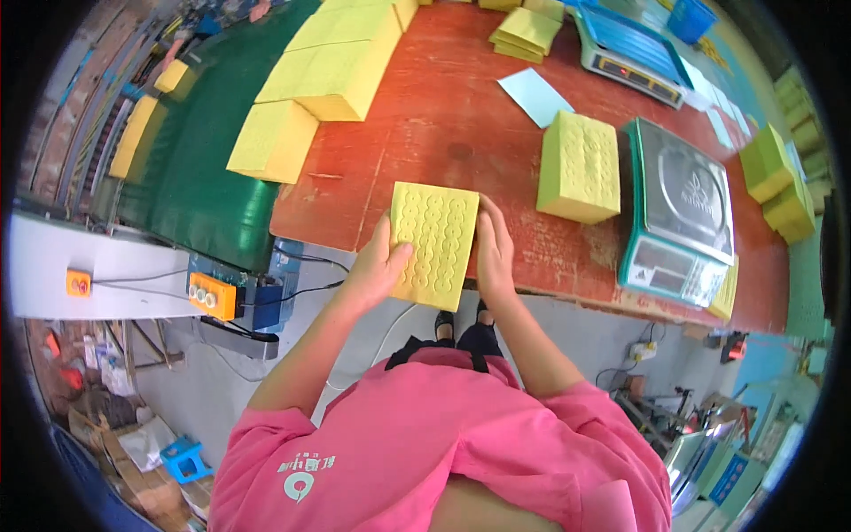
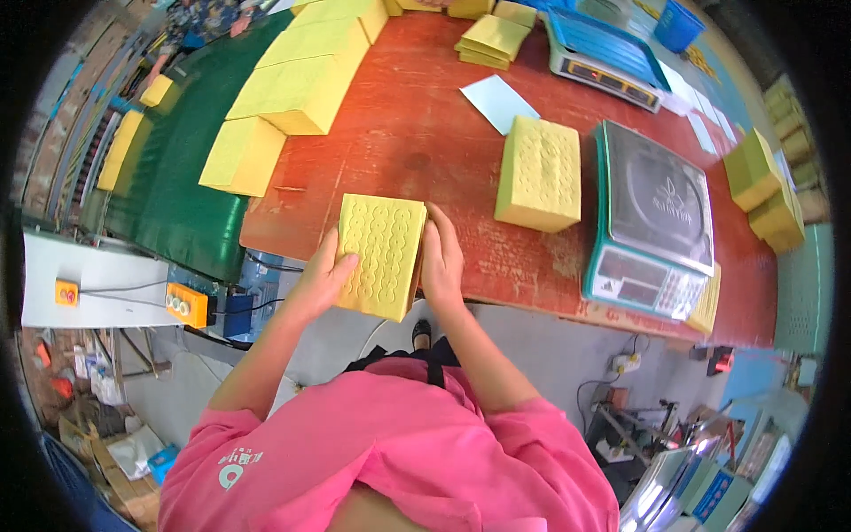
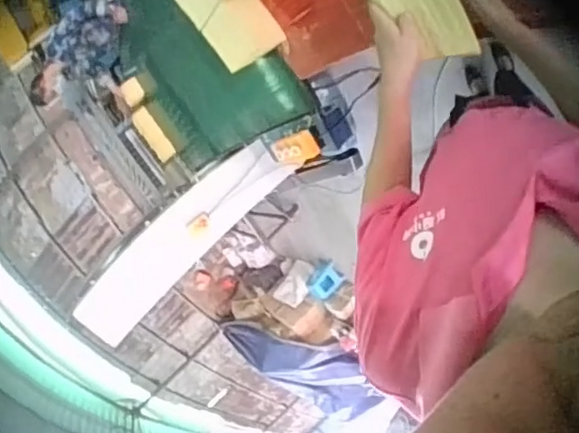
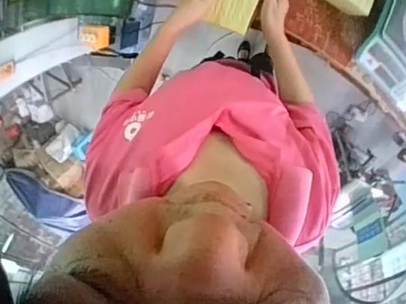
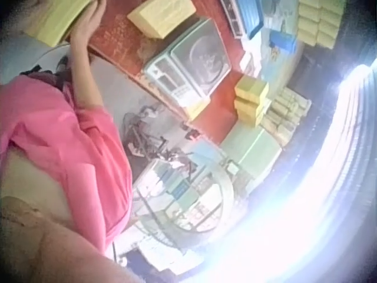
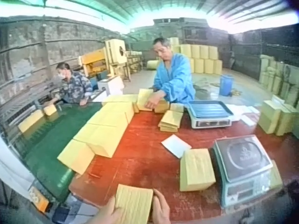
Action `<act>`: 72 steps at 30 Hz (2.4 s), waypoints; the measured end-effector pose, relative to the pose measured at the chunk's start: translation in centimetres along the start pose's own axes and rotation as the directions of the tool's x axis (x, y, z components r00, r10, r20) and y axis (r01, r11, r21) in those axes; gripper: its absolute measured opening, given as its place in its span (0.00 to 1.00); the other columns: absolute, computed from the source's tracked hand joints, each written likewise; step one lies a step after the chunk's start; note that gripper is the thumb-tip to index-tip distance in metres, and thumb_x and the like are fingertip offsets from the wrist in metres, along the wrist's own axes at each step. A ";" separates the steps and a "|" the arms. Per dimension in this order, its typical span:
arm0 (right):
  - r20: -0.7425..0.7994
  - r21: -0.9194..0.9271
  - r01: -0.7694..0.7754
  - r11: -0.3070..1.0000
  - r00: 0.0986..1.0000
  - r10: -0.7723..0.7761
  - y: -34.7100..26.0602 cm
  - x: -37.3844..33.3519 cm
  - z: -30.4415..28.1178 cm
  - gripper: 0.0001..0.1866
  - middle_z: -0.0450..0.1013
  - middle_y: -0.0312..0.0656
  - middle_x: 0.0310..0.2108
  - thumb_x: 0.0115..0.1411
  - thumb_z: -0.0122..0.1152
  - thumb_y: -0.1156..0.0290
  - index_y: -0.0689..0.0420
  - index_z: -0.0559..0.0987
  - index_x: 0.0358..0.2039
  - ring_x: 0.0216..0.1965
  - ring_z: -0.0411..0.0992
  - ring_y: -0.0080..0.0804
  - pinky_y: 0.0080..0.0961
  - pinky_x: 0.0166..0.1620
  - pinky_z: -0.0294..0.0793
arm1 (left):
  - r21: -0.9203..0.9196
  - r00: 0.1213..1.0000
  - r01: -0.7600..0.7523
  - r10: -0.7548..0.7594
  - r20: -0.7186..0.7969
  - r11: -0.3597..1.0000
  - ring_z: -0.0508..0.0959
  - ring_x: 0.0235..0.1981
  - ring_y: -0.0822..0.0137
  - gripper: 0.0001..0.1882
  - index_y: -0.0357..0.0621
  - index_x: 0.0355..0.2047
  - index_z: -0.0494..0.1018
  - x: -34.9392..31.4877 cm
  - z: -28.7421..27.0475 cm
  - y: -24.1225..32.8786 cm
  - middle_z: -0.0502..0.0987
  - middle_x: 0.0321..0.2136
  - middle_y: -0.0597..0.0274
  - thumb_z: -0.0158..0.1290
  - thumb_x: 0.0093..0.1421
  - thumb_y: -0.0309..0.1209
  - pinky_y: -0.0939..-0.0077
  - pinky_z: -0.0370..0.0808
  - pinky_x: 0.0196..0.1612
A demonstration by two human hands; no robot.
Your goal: Weighing and stacking embossed yellow paper blocks in a paper mill.
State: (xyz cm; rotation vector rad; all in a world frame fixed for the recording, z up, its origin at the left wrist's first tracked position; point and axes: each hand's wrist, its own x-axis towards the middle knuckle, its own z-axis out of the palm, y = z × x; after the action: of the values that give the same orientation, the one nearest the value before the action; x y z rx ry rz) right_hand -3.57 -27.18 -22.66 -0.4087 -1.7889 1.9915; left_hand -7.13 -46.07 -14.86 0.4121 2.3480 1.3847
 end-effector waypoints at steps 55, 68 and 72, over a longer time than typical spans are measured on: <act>0.227 -0.858 0.444 0.260 0.780 -0.584 -25.6 10.9 -31.7 0.23 0.72 0.50 0.56 0.54 0.62 0.78 0.60 0.77 0.52 0.62 0.64 0.54 0.47 0.63 0.61 | -0.925 0.997 0.028 -0.080 -0.003 0.380 0.75 0.53 0.64 0.19 0.37 0.55 0.69 10.1 23.7 19.1 0.74 0.51 0.57 0.52 0.66 0.31 0.70 0.74 0.54; 0.740 -0.208 0.754 0.623 0.538 -0.404 -8.5 24.9 14.1 0.24 0.70 0.58 0.55 0.59 0.62 0.70 0.62 0.71 0.55 0.56 0.69 0.57 0.42 0.56 0.71 | 0.653 0.642 0.220 0.397 -0.656 0.725 0.62 0.66 0.45 0.32 0.33 0.58 0.68 23.4 -13.0 -0.3 0.65 0.62 0.41 0.53 0.65 0.47 0.56 0.58 0.68; 0.698 -0.343 0.752 0.562 0.605 -0.383 -6.1 30.0 21.9 0.23 0.70 0.59 0.54 0.59 0.61 0.68 0.62 0.71 0.55 0.55 0.70 0.56 0.43 0.54 0.73 | 0.785 0.851 0.330 0.195 -0.488 0.524 0.56 0.69 0.48 0.48 0.28 0.60 0.63 26.9 -15.3 -0.6 0.63 0.64 0.40 0.53 0.57 0.62 0.52 0.50 0.71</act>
State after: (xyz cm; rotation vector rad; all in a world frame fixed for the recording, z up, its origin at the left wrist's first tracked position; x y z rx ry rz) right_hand -39.50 -30.64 -11.96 0.6536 -2.4773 1.0169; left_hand -38.02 -46.44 -13.31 0.1616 3.3733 0.1173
